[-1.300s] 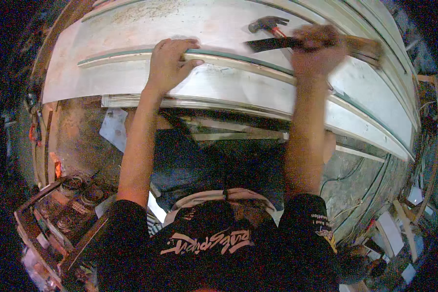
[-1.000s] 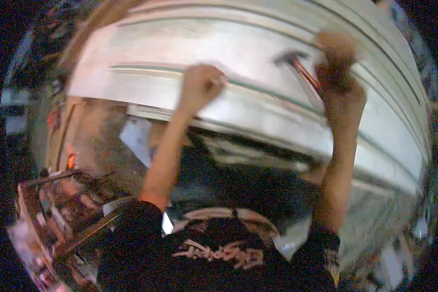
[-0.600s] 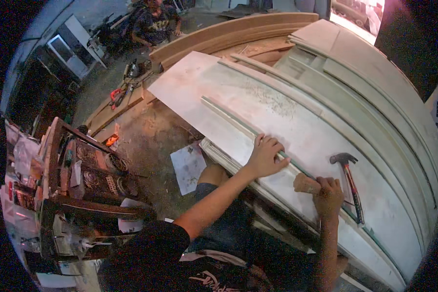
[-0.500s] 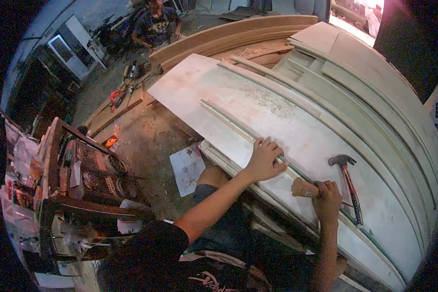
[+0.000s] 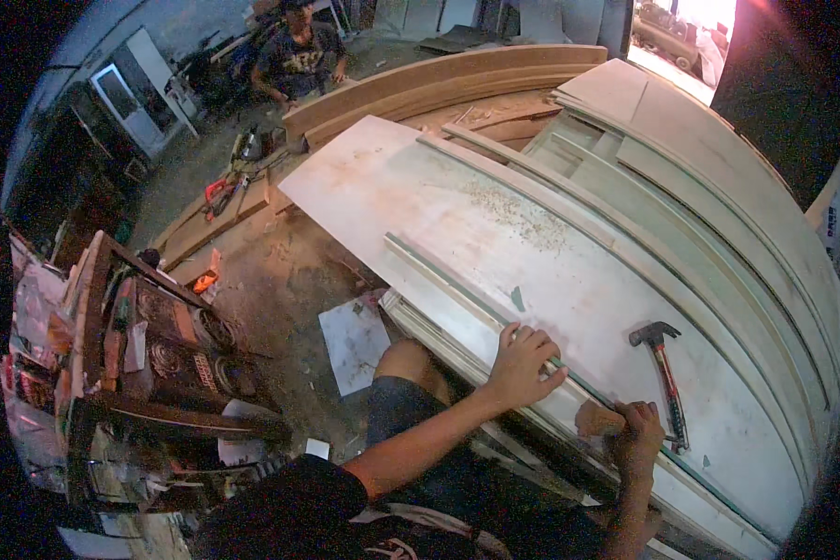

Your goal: The person uses a chisel and a hammer to fit a thin wooden strip onto the edge of a large wooden panel. They then take a narrow wooden board and align it on the panel while another person assists.

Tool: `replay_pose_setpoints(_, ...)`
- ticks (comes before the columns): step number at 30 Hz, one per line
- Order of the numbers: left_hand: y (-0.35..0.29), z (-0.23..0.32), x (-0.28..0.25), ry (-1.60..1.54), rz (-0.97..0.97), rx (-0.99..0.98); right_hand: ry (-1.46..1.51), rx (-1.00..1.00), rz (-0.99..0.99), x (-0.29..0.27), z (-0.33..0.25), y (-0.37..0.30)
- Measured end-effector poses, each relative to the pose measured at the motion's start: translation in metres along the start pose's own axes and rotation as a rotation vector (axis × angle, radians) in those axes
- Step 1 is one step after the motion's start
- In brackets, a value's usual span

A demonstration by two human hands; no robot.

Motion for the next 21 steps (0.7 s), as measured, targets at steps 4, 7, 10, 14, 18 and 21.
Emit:
replay_pose_setpoints(4,-0.005,-0.019,-0.023,-0.046,0.163,0.014,-0.113,-0.067,0.069,0.007,0.002,-0.015)
replay_pose_setpoints(7,-0.022,-0.048,-0.045,0.096,0.199,0.072,-0.107,-0.114,0.207,0.014,-0.004,-0.029)
replay_pose_setpoints(10,-0.046,-0.06,-0.038,0.188,0.137,0.129,-0.039,-0.087,0.319,0.019,-0.011,-0.038)
replay_pose_setpoints(14,-0.054,-0.064,-0.022,0.212,0.146,0.072,-0.132,-0.083,0.341,0.017,-0.027,-0.032)
replay_pose_setpoints(18,-0.054,-0.063,-0.014,0.204,0.212,0.069,-0.121,-0.07,0.32,0.019,-0.023,-0.035)
replay_pose_setpoints(21,-0.052,-0.063,-0.017,0.236,0.231,0.049,-0.121,-0.103,0.317,0.02,-0.026,-0.03)
Point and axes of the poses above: each hand's wrist, its own y-axis towards the middle knuckle, its own x-axis out of the palm, z = x × y, the point moved 5 cm from there along y, towards the middle knuckle, and after that the axes turned 9 degrees about y, right-handed, at the moved point
